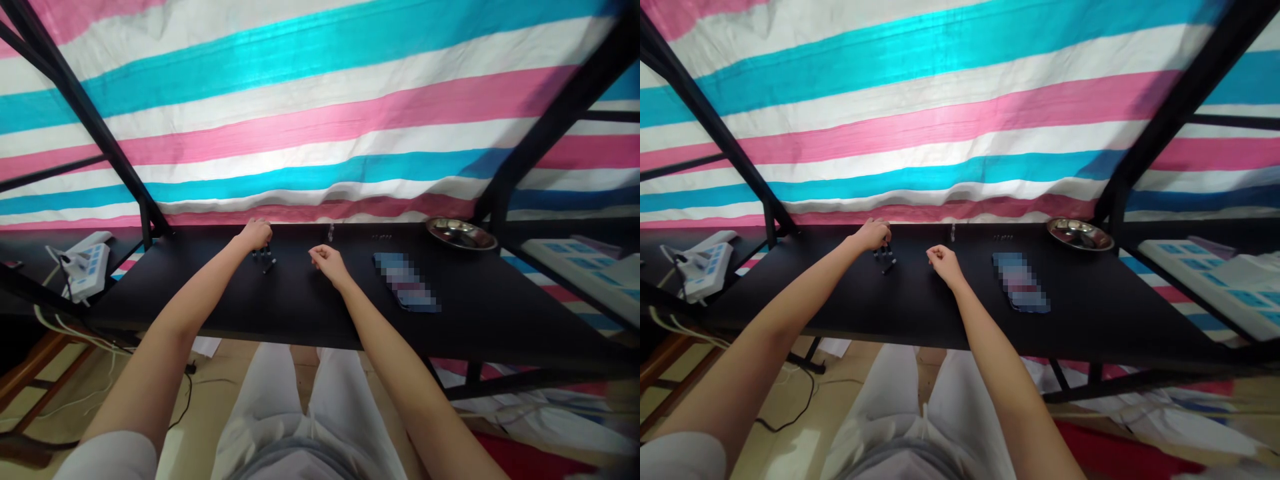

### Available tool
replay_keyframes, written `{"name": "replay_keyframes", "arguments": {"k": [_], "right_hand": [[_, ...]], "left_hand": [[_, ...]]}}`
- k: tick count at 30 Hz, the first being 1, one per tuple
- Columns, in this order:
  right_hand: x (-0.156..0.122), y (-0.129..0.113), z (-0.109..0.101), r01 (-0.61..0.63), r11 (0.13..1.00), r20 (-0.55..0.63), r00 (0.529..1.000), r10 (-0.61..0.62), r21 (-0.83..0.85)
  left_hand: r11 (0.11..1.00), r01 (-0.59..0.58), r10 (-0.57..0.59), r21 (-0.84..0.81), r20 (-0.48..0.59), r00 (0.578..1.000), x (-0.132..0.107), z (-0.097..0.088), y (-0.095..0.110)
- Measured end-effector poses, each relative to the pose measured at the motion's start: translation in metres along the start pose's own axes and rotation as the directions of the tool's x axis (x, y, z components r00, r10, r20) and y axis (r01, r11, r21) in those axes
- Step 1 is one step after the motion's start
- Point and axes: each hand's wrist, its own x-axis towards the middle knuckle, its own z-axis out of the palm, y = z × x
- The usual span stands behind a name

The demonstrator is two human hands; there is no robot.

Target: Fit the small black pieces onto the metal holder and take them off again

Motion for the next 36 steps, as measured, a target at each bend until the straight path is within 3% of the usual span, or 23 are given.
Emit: {"name": "replay_keyframes", "arguments": {"k": [6,17,22,25,29,33,36], "right_hand": [[0.001,0.003,0.000,0.000,1.000,0.005,1.000,0.000,-0.008],[0.001,0.002,-0.001,-0.001,0.999,0.013,1.000,0.002,-0.039],[0.001,0.004,-0.005,0.020,0.979,0.003,1.000,-0.020,-0.201],[-0.002,0.003,-0.007,0.048,0.896,-0.038,0.997,-0.072,-0.441],[-0.006,-0.002,-0.008,0.020,0.687,-0.072,0.992,-0.105,-0.726],[-0.009,-0.007,-0.008,-0.106,0.538,-0.153,0.987,-0.043,-0.836],[-0.010,-0.007,-0.009,-0.178,0.480,-0.197,0.980,0.011,-0.859]], "left_hand": [[0.997,0.002,-0.004,-0.075,-0.024,1.000,0.001,0.001,0.000],[0.998,-0.007,0.003,0.069,0.064,0.998,-0.004,-0.006,0.005],[0.996,0.001,-0.010,0.095,0.090,0.996,-0.008,-0.015,0.009],[0.996,-0.012,0.008,0.084,0.046,0.999,-0.009,-0.022,0.016],[0.997,-0.068,0.066,-0.022,-0.068,0.995,-0.006,-0.025,0.040],[0.986,-0.075,0.054,-0.150,-0.138,0.989,0.006,-0.014,0.073],[0.976,0.004,-0.037,-0.217,-0.148,0.988,0.018,0.003,0.096]]}}
